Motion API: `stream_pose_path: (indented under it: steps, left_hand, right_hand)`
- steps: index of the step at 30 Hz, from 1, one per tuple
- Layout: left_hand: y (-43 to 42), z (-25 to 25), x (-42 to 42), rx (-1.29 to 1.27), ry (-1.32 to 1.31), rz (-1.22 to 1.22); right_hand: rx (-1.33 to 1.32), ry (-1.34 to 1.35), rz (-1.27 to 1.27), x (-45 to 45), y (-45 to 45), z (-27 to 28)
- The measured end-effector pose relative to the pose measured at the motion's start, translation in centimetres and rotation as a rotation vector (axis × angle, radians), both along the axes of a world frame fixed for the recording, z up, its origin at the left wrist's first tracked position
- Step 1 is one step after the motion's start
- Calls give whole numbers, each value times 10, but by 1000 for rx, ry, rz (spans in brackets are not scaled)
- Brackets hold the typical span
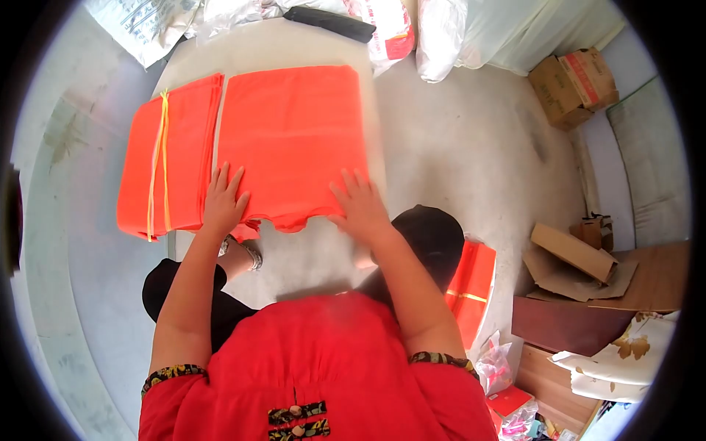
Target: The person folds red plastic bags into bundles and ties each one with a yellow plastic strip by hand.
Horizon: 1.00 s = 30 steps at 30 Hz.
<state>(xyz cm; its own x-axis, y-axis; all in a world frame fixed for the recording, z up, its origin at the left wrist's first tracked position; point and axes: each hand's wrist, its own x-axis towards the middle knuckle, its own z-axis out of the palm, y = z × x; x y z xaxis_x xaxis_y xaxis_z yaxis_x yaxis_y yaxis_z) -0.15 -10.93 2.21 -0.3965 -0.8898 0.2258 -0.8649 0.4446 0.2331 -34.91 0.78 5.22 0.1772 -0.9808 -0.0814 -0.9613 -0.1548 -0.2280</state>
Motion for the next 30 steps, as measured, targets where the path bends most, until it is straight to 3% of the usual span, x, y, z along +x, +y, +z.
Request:
stream_pose_path:
  steps: [4, 7, 10, 13, 25, 30]
  left_hand:
    - [9, 19, -10, 53, -132, 103]
    - [13, 20, -15, -46, -69, 84]
    - [28, 21, -25, -11, 70, -256]
    - [49, 20, -40, 101, 138, -443]
    - [54, 27, -45, 227, 211, -363]
    - [47, 13, -47, 368, 449, -269]
  right_hand:
    - [-76, -51, -1, 0, 2, -7]
    - [-113, -62, -2, -1, 3, -10]
    - [-128, -63, -3, -1, 3, -12]
    - [-148, -71, 0, -1, 3, -15]
    - [-175, -105, -8, -3, 6, -20]
    - [-178, -114, -7, -4, 5, -19]
